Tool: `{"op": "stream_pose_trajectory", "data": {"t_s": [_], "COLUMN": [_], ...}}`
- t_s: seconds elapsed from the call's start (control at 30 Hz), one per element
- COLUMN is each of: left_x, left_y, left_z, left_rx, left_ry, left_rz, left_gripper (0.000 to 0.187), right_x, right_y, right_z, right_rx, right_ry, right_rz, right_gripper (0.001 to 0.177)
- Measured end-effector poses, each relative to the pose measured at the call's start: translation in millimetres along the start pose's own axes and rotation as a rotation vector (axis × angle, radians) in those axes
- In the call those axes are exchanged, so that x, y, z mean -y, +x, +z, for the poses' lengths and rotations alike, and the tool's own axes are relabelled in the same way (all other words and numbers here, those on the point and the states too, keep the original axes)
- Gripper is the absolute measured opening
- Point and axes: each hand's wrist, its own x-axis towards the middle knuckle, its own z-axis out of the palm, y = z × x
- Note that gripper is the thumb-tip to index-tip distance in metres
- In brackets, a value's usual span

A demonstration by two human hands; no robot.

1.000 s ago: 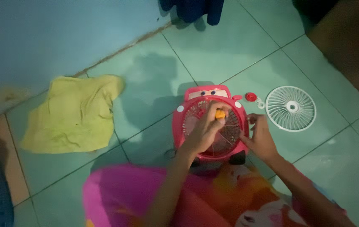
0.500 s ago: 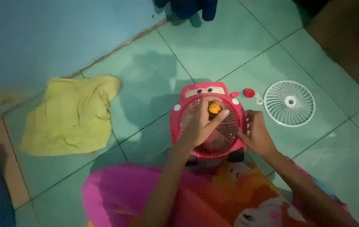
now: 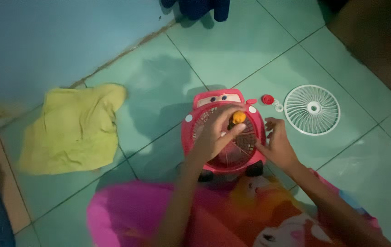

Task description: The person sits on the floor and uses a screwdriver to remove and reattach screws on a pink toy fan. They manipulate the fan blades and housing, then flip the fan over to work on the back side.

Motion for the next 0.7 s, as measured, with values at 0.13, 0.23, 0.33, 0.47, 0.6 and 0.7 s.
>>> {"op": "stream_pose_trajectory", "data": {"t_s": [0.13,0.23,0.33,0.47,0.6,0.7], "left_x": [0,6,9,8,3,1], "left_y": [1,3,3,-2,-5,-4], "left_z": [12,22,28,30,29,27], "left_rx": [-0.027,-0.023,0.001,0.021,0.018,-0.046], "left_ry": [-0.006,0.024,0.061,-0.028,0.037,0.243], "left_rz": [-0.033,-0.081,-0.107,-0.142,-0.048,-0.07], "left_gripper": [0.048,0.055,0.055,0.047,0.043,0.047], "right_x": [0,6,24,60,90,96], "right_y": [2,4,8,14,21,37], "right_z": [-3,-5,-12,-26,-36,-39], "right_rx": [0.083,0.087,0.079,-0.011,0.057,0.132], "right_ry": [-0.085,-0.074,-0.152,0.019,0.207,0.254], "right_rz": [0.014,0.001,-0.047,-0.246,-0.327,-0.251], "right_gripper": [0.063,0.067,0.072,0.079,0.08,0.071]}}
